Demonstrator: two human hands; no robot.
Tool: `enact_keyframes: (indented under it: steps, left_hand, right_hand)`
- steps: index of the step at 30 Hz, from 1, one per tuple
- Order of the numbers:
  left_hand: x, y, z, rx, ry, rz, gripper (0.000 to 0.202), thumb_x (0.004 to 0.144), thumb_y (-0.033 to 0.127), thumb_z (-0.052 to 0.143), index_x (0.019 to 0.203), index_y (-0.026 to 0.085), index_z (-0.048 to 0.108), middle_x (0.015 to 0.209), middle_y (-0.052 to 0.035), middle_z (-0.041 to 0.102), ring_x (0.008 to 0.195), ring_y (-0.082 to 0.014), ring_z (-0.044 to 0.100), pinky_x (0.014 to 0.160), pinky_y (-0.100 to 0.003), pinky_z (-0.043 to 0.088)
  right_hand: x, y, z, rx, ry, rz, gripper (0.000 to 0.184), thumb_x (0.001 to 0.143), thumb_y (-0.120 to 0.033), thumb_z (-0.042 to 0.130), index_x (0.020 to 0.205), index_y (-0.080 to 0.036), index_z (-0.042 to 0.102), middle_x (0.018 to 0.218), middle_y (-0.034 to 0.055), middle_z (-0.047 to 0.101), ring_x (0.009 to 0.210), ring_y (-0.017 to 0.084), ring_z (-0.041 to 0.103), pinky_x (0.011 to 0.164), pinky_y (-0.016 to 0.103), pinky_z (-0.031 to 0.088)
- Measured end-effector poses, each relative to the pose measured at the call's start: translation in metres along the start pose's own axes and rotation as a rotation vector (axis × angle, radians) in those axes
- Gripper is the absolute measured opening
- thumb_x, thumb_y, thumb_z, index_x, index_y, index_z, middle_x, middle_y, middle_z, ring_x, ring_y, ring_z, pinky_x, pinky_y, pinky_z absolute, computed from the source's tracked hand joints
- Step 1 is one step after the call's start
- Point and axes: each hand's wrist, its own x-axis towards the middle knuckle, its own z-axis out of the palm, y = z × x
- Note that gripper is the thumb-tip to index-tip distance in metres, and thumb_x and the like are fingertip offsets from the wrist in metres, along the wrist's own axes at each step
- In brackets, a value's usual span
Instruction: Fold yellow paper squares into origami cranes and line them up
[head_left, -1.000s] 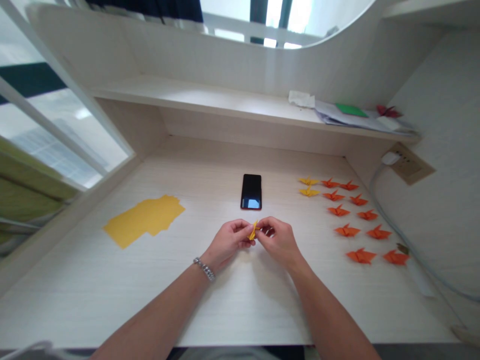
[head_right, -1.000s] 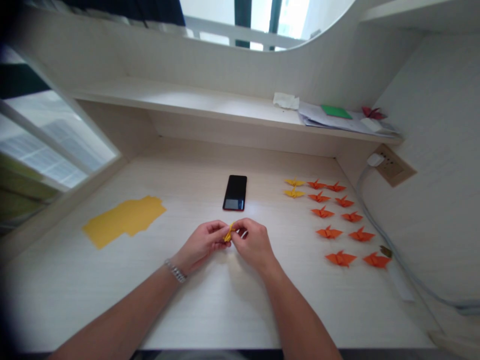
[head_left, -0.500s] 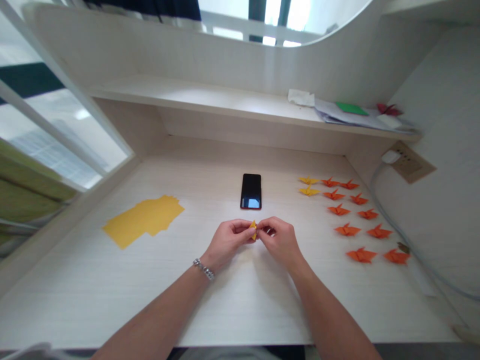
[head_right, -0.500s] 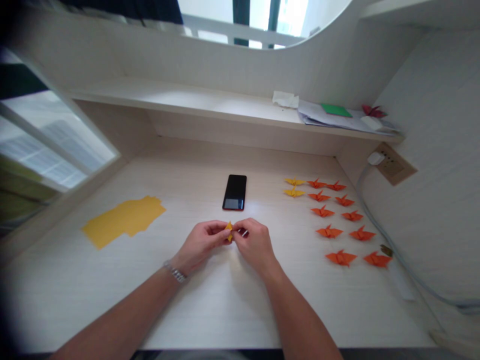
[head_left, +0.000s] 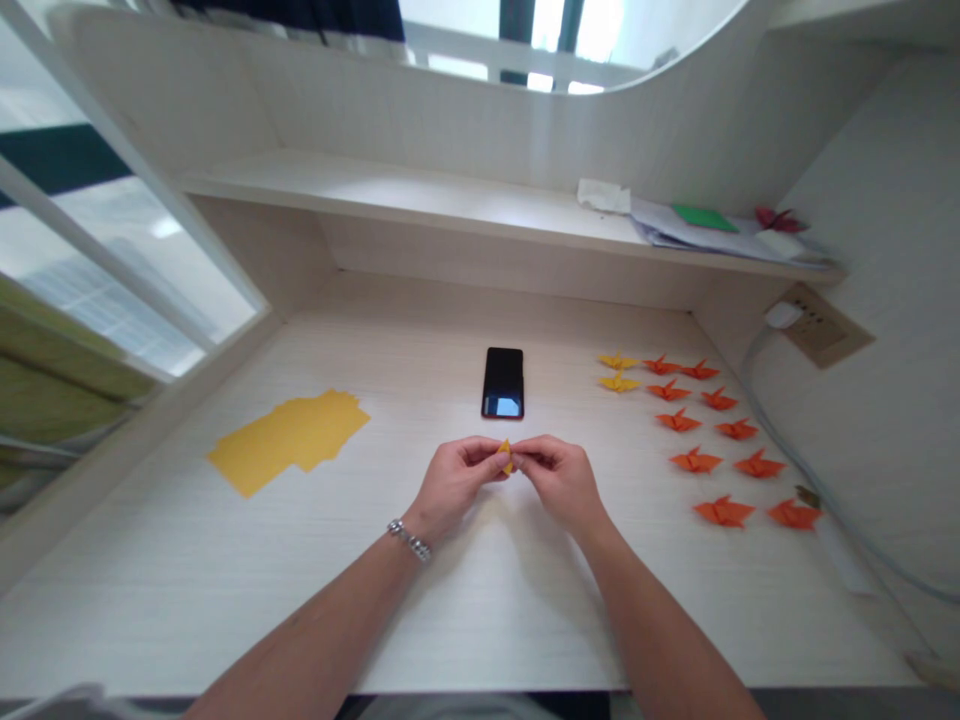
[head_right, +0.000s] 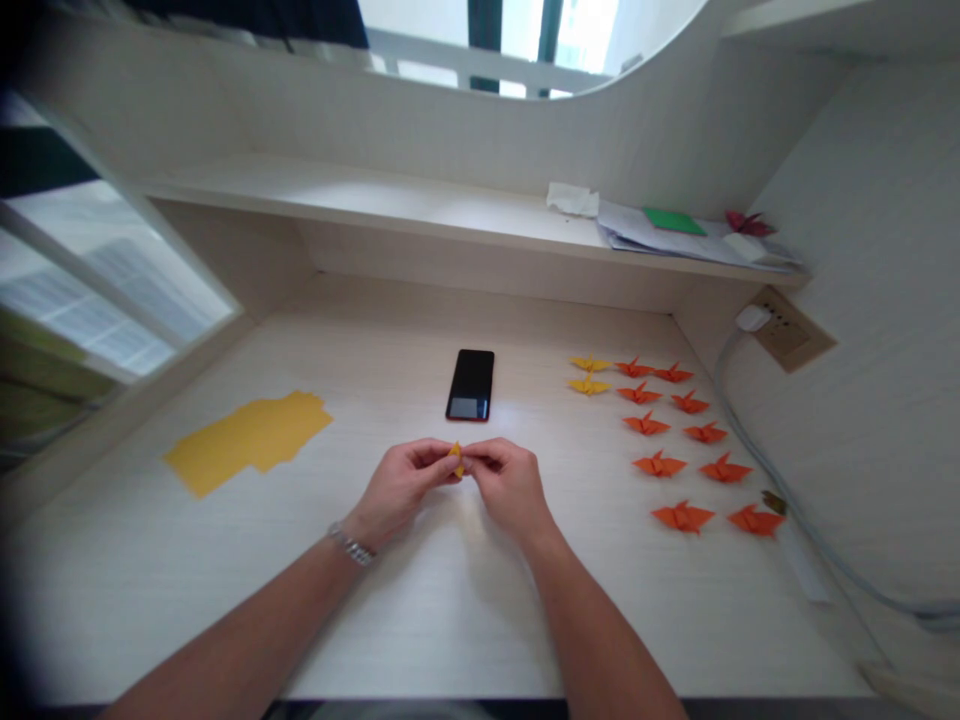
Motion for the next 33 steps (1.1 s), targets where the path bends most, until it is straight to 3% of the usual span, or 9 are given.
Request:
enact_keyframes:
  steps: [5,21,30,33]
  left_hand:
    - [-0.001,0.001,0.001,0.043,0.033,0.021,0.027,0.069,0.034,0.075,0.084,0.013,0.071,0.080,-0.0084,0.071,0.073,-0.0173,0.064,0.070,-0.029,0.052]
    - [-0.003,-0.001,0.006,0.160,0.069,0.111,0.027,0.076,0.040,0.065,0.087,0.015,0.065,0.084,-0.0063,0.066,0.077,-0.0184,0.063,0.066,-0.029,0.054]
    - [-0.001,-0.002,0.005,0.155,0.016,0.059,0.025,0.079,0.040,0.062,0.083,0.015,0.062,0.080,-0.0038,0.063,0.076,-0.0157,0.059,0.064,-0.024,0.050]
    - [-0.001,-0.002,0.004,0.177,0.017,0.061,0.024,0.079,0.040,0.061,0.082,0.015,0.061,0.078,-0.0027,0.061,0.074,-0.0149,0.058,0.061,-0.023,0.049]
  right_hand:
    - [0.000,0.001,0.003,0.060,0.028,0.028,0.010,0.076,-0.021,0.065,0.084,-0.019,0.071,0.081,0.0048,0.072,0.072,0.019,0.067,0.069,0.030,0.054]
    - [-0.008,-0.009,0.013,-0.212,0.129,-0.107,0.011,0.081,-0.022,0.055,0.086,-0.021,0.065,0.080,0.0040,0.070,0.068,0.017,0.065,0.064,0.027,0.052]
    - [0.000,0.001,0.008,0.037,0.067,0.087,0.016,0.080,-0.027,0.058,0.092,-0.018,0.063,0.081,0.0053,0.069,0.071,0.017,0.065,0.066,0.027,0.052]
    - [0.001,0.001,0.006,-0.012,0.021,0.092,0.015,0.082,-0.029,0.056,0.086,-0.017,0.064,0.076,0.0040,0.068,0.068,0.016,0.063,0.064,0.026,0.049]
